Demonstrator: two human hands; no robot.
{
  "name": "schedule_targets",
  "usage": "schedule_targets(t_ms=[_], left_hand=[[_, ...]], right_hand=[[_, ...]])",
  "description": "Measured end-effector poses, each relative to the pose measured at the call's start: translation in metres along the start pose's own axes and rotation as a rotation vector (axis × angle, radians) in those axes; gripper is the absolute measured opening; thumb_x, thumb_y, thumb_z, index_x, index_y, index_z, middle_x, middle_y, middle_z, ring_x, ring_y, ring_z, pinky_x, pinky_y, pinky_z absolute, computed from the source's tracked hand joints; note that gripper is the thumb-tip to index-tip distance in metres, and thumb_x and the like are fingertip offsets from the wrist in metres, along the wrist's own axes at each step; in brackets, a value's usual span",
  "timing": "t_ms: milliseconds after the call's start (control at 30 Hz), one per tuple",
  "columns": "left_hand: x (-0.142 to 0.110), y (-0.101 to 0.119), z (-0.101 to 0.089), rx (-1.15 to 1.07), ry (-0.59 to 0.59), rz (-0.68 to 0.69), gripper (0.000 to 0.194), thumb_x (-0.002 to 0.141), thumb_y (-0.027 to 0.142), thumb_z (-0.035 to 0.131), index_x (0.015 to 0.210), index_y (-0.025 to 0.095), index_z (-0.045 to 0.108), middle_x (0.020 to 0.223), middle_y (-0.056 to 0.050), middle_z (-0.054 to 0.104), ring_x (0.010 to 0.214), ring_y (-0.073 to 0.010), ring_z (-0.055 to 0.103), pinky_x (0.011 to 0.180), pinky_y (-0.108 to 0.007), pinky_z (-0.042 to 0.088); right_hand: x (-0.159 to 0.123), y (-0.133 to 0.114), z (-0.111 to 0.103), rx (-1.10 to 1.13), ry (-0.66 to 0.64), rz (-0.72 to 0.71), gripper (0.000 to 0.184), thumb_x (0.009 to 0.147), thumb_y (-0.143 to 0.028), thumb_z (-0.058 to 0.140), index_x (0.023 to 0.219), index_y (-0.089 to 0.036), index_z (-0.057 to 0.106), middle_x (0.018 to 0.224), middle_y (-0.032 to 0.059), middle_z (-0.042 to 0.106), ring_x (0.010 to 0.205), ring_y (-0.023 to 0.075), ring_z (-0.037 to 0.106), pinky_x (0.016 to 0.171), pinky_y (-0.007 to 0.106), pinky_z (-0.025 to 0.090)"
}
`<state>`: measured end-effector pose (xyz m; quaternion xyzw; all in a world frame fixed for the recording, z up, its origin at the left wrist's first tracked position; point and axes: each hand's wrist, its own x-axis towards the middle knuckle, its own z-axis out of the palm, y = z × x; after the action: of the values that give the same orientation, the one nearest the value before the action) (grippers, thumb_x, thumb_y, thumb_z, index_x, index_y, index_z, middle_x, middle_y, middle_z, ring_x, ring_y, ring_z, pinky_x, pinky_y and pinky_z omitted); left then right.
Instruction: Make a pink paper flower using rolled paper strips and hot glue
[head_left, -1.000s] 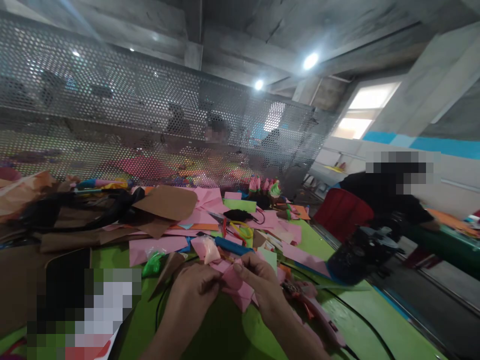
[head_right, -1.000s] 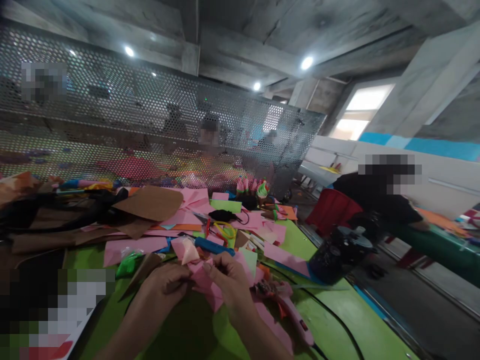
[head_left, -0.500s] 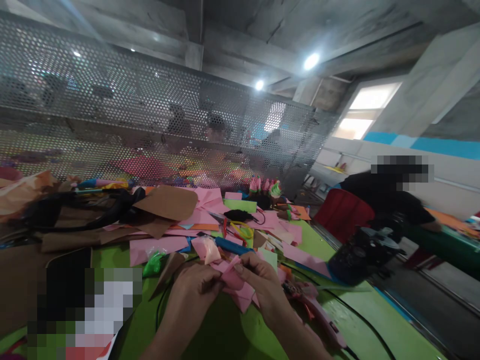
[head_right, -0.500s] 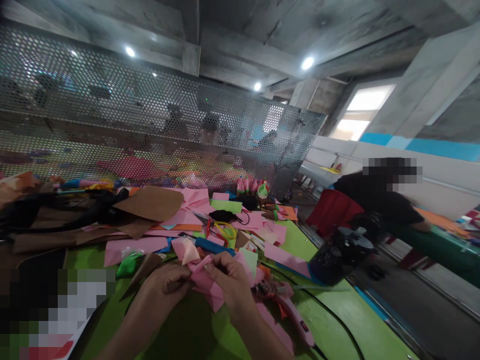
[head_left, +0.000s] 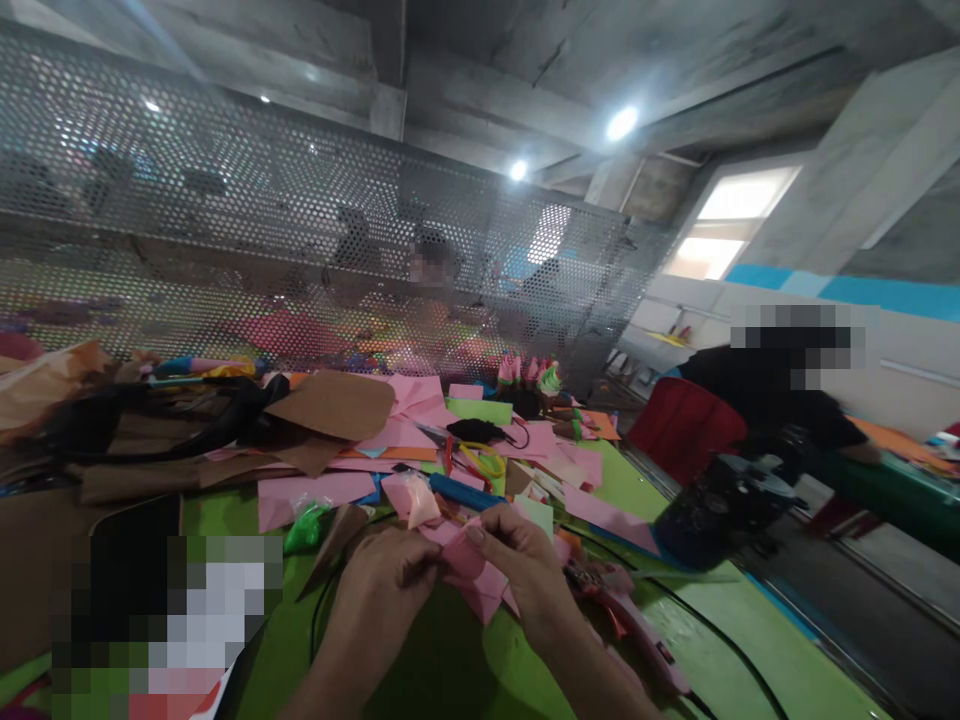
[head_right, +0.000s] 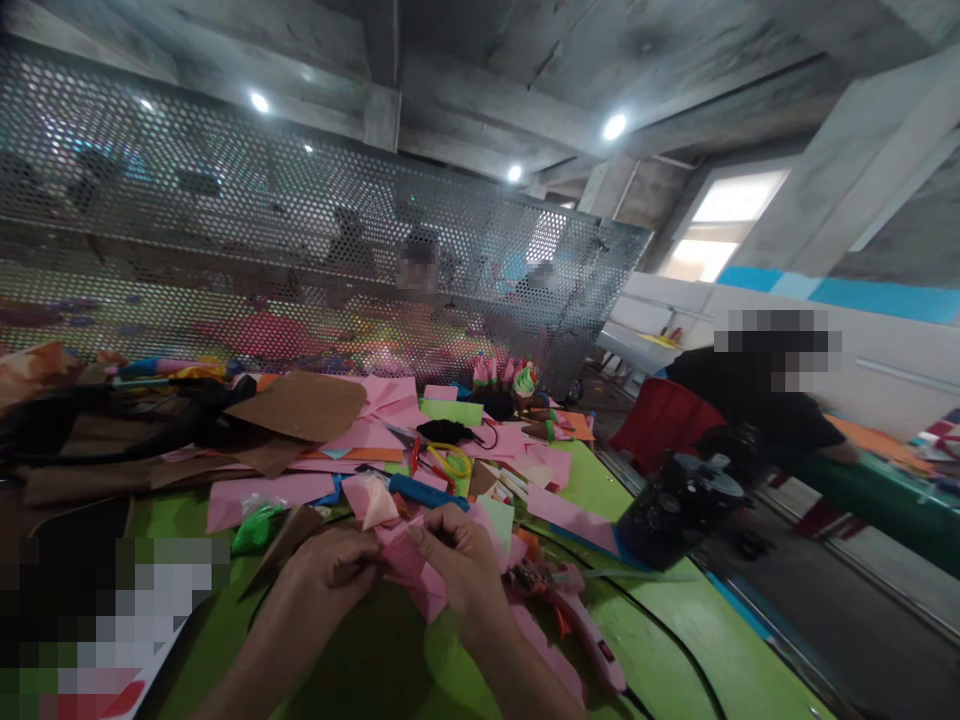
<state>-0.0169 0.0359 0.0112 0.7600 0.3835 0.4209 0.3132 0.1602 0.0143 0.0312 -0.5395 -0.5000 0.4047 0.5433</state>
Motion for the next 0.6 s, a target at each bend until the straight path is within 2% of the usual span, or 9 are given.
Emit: schedule_targets(t_ms=[200, 600], left_hand=[[0.0013, 0.0003, -0.0008, 0.008, -0.035, -0.029, 0.020, 0.079, 0.011, 0.061, 0.074, 0.025, 0.074, 0.078, -0.002, 0.075, 0.079, -0.0233, 0.066, 0.075, -0.032, 0.041], [0.0001, -0.0044, 0.0023, 0.046, -0.011, -0.011, 0.016, 0.080, 0.013, 0.061, 0.072, 0.022, 0.072, 0.075, -0.003, 0.072, 0.076, -0.0227, 0.064, 0.072, -0.031, 0.042]], right_hand=[[0.0018, 0.0012, -0.0012, 0.010, -0.017, -0.004, 0.036, 0.070, -0.049, 0.077, 0.064, -0.018, 0.060, 0.065, -0.0020, 0.052, 0.064, 0.0145, 0.044, 0.061, 0.027, 0.034], [0.0002, -0.0015, -0.0014, -0.010, -0.012, -0.035, 0.022, 0.074, -0.037, 0.074, 0.067, -0.019, 0.066, 0.072, -0.0001, 0.055, 0.071, 0.0169, 0.049, 0.067, 0.028, 0.038]])
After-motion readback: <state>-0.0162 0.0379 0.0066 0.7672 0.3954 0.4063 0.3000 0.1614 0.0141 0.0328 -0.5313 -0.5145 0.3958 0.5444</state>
